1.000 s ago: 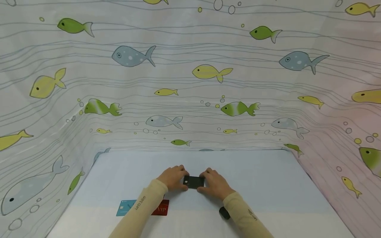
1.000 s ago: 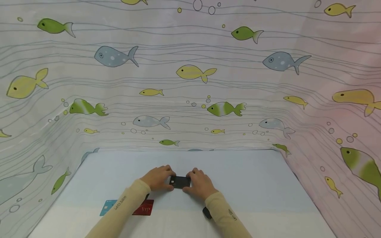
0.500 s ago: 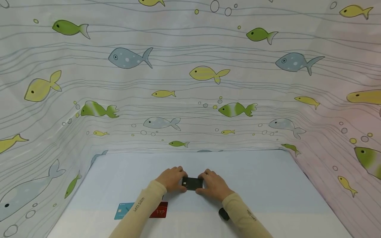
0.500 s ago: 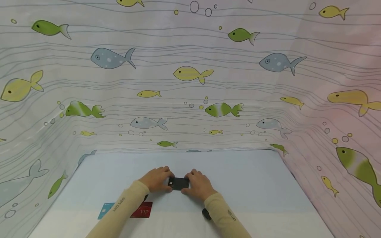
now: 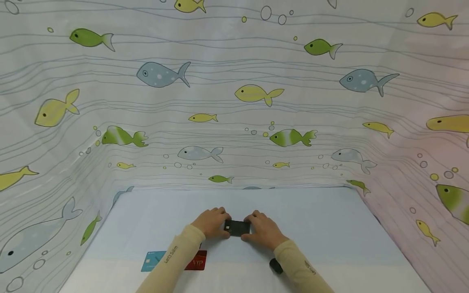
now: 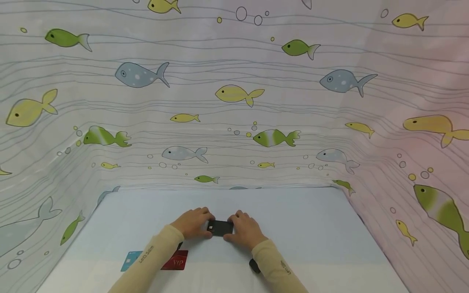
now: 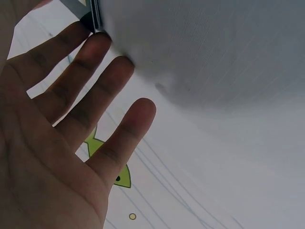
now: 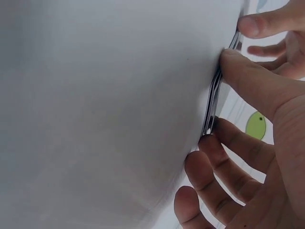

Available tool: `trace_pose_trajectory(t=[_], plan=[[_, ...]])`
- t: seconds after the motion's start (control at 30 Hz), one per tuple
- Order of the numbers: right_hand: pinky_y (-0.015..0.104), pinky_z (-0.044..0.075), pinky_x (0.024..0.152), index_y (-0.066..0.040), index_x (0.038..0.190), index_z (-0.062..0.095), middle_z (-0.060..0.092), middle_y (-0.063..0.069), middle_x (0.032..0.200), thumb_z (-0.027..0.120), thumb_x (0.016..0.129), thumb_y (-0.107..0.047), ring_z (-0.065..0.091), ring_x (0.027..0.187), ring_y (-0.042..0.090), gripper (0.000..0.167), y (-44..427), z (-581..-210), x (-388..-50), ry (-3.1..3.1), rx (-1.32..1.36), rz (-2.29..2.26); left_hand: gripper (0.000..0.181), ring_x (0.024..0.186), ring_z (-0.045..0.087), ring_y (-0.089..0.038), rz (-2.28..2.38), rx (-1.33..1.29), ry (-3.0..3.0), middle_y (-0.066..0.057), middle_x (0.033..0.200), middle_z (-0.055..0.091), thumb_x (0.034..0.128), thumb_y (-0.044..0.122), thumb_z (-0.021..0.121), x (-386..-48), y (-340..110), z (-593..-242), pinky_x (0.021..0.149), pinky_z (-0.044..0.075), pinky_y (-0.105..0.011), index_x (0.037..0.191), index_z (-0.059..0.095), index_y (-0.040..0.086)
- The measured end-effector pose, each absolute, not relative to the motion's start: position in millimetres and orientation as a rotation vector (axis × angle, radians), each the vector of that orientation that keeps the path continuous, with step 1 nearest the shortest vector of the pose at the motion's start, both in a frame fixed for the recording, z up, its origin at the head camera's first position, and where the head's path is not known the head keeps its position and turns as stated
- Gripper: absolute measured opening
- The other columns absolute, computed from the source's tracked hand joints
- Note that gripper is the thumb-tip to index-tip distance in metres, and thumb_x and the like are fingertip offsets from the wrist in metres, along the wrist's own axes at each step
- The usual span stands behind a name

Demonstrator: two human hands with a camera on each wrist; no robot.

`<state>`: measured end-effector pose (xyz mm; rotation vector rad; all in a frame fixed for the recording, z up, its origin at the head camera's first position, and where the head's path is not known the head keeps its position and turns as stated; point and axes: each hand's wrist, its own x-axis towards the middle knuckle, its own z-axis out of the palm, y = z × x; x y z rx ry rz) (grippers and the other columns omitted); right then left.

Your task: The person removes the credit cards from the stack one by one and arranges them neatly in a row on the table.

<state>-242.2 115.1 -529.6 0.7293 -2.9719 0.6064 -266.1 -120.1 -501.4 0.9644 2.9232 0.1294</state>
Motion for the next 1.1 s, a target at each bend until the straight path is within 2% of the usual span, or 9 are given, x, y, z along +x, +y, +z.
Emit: trace_pose_trajectory(t=[0.23,0.93,1.1], plan=[[0.041,0.054,0.086,-0.011,0.120,0.068,0.060,0.002,0.110,0.081,0.084,-0.047,0.060,0.098,0.019,0.053,116.4,-530.8,-239.5,-2.960,0.731,0.603,0.051,0.102,0.061,-0.021,0.139,0.960,2.919,-0.002,0.114,0.062,0.0829,0.047,0.082,-264.0,-118.4,-502.2,0.090,0.053,-0.041,0.123,0.070,0.017],[0.040,0.054,0.088,-0.011,0.122,0.066,0.059,0.003,0.111,0.081,0.085,-0.044,0.061,0.100,0.019,0.052,115.9,-527.0,-241.6,-2.954,0.744,0.594,0.053,0.100,0.063,-0.020,0.141,0.976,2.941,-0.003,0.115,0.063,0.0845,0.047,0.080,-262.6,-121.0,-497.5,0.089,0.054,-0.039,0.125,0.069,0.015],[0.041,0.054,0.089,-0.010,0.123,0.066,0.058,0.003,0.111,0.081,0.086,-0.043,0.061,0.102,0.019,0.052,116.7,-525.3,-239.3,-2.949,0.756,0.625,0.057,0.098,0.062,-0.019,0.169,0.991,2.951,-0.001,0.113,0.063,0.0825,0.049,0.081,-259.9,-122.6,-498.0,0.087,0.054,-0.038,0.126,0.068,0.015]])
